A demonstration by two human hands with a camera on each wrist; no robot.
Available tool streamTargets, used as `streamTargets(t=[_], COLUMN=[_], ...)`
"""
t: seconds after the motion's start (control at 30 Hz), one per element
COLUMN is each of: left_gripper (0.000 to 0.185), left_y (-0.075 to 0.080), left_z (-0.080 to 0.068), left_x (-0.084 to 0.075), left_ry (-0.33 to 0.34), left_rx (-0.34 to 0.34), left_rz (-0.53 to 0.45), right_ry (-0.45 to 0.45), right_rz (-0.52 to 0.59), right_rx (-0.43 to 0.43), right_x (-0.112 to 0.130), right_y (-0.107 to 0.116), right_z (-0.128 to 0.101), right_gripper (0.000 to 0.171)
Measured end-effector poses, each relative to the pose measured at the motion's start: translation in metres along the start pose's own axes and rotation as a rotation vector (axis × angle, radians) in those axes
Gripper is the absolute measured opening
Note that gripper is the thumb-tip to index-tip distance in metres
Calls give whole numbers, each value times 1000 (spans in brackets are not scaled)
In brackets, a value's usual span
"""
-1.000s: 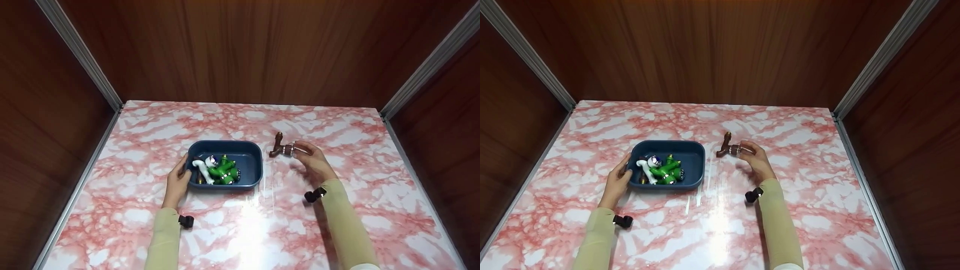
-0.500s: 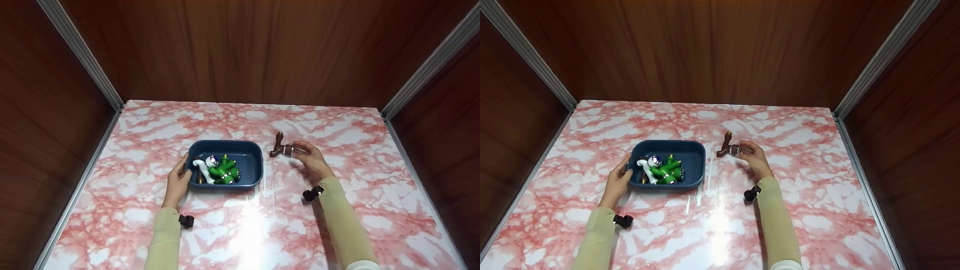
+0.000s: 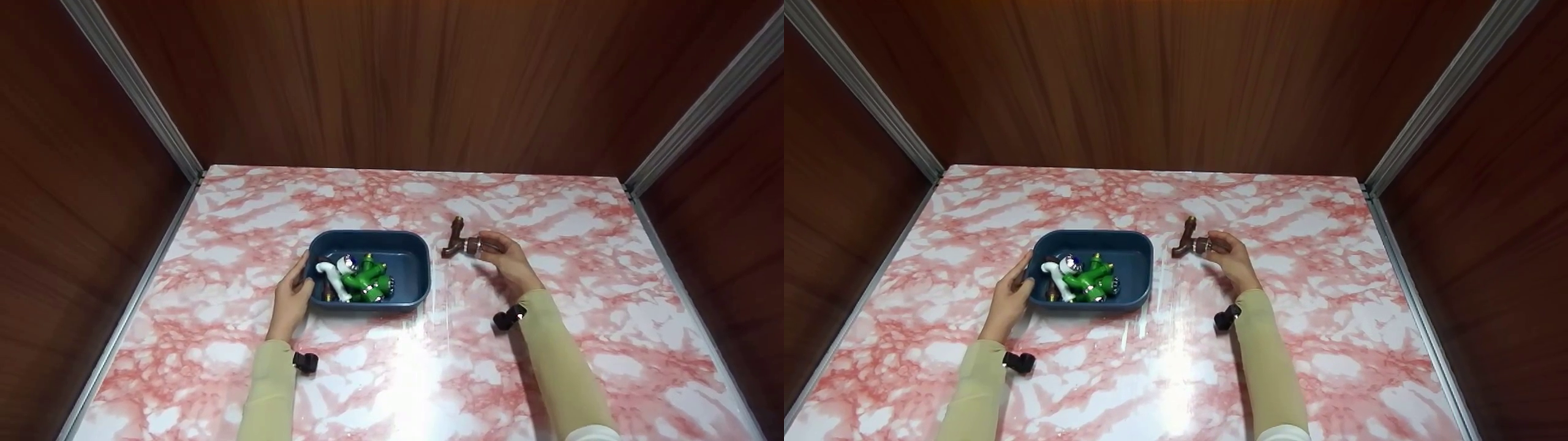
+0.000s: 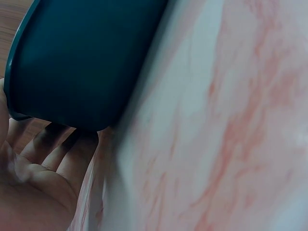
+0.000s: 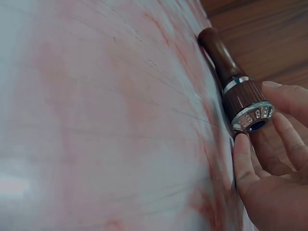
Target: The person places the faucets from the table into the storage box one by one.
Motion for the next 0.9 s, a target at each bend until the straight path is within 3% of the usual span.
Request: streamTargets(t=[0.17, 0.67, 0.9], left_gripper=[54, 53, 54], left_y=[0, 0, -2], left_z=[-5, -4, 3], left_x=[-10, -9, 11], left_ry=[18, 31, 35], left_rx=[8, 1, -1], left_rz=[13, 7, -8], right_ry=[-15, 2, 32], right_rz=[-19, -49, -70], right_rx=[-5, -69, -94], right_x=[4, 0, 0], right_y=[-1, -2, -4], right_z=[-1, 5, 5], right_gripper=[55, 51, 52])
Point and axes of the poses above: each hand's wrist, its own z-axis towards the middle knuckle, its own y-axis out of the back of the hand, x = y × z, the point moved 2 cm from there along z, towards the middle knuckle, and after that the axes turned 9 degrees about -x, right-handed, at the moved point
